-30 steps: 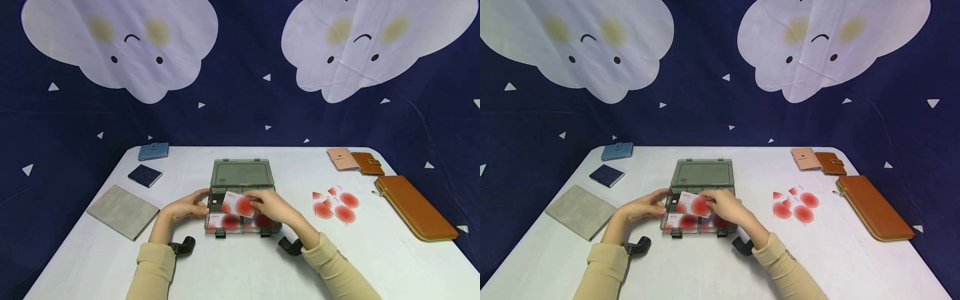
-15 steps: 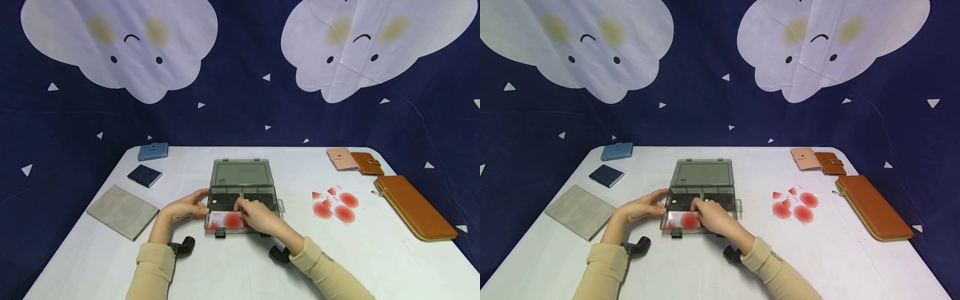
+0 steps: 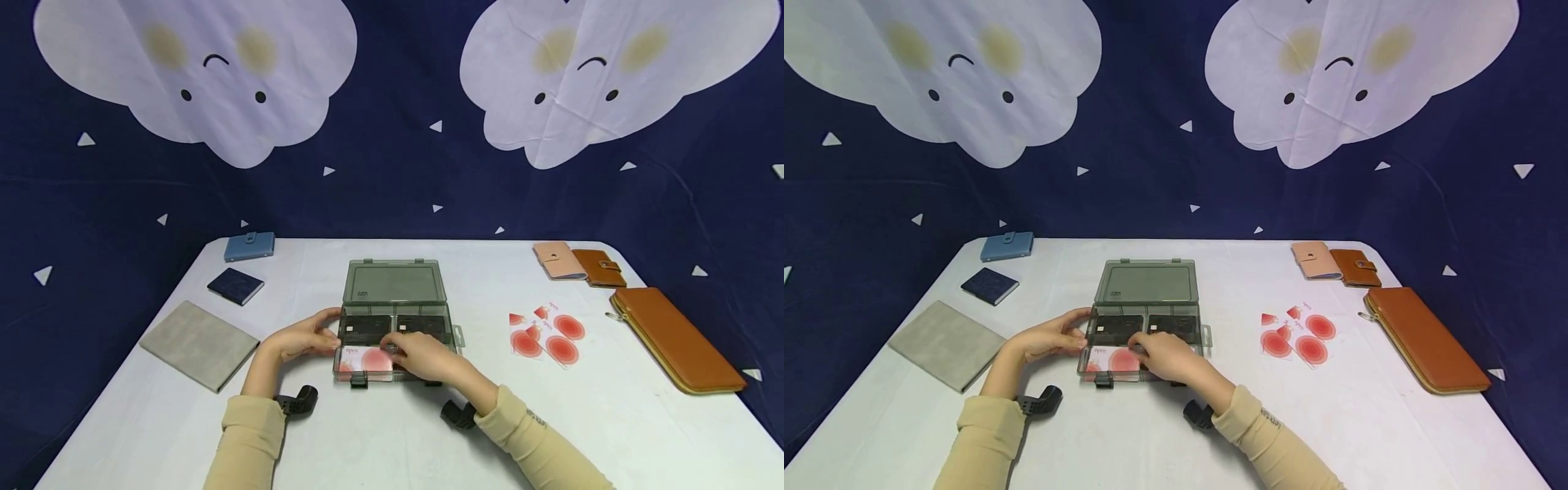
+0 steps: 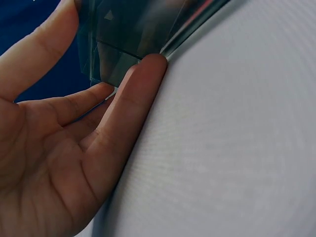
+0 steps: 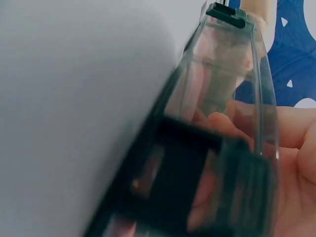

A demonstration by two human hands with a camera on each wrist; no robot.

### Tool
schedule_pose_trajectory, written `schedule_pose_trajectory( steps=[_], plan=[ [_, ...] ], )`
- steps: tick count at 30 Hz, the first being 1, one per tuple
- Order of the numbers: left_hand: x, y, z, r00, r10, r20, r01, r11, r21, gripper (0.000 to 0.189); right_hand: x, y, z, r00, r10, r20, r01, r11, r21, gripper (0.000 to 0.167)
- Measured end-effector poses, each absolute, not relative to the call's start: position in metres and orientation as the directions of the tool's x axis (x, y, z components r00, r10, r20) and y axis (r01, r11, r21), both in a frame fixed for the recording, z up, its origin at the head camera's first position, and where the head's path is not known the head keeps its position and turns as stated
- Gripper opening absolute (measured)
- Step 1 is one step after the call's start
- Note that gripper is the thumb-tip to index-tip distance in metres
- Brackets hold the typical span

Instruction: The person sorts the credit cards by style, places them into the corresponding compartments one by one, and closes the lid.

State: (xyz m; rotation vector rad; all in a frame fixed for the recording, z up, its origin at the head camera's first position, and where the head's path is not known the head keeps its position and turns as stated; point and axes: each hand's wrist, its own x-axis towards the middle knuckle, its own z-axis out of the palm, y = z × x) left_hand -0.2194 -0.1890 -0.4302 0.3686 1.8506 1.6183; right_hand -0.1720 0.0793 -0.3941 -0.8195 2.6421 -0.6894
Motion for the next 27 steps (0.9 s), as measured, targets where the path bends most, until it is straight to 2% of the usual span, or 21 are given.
schedule_pose_trajectory(
  steps=[3, 7, 13, 18, 23, 27],
  plan=[
    [-0.220, -0.190, -0.431, -0.752, 0.597, -0.279, -0.199, 0.198, 0.960, 0.088, -0.173, 0.089, -0.388, -0.803, -0.589, -0.095, -0.457, 0.709, -0.537, 0.030],
    [-0.220, -0.190, -0.431, -0.752, 0.596, -0.282, -0.198, 0.204, 0.959, 0.089, -0.176, 0.112, -0.378, -0.835, -0.550, 0.014, -0.463, 0.689, -0.558, 0.026],
    [-0.220, -0.189, -0.431, -0.755, 0.590, -0.287, -0.194, 0.218, 0.957, 0.086, -0.182, 0.164, -0.372, -0.899, -0.419, 0.125, -0.412, 0.716, -0.563, 0.023],
    [-0.219, -0.189, -0.430, -0.753, 0.592, -0.287, -0.196, 0.215, 0.957, 0.087, -0.181, 0.206, -0.378, -0.929, -0.333, 0.159, -0.364, 0.758, -0.541, 0.022],
    [-0.219, -0.189, -0.429, -0.754, 0.591, -0.286, -0.194, 0.216, 0.957, 0.088, -0.177, 0.242, -0.384, -0.965, -0.247, 0.085, -0.259, 0.854, -0.451, 0.032],
    [-0.218, -0.189, -0.428, -0.755, 0.587, -0.291, -0.194, 0.224, 0.955, 0.089, -0.174, 0.264, -0.384, -0.989, -0.119, -0.092, -0.081, 0.935, -0.345, 0.055]
  ],
)
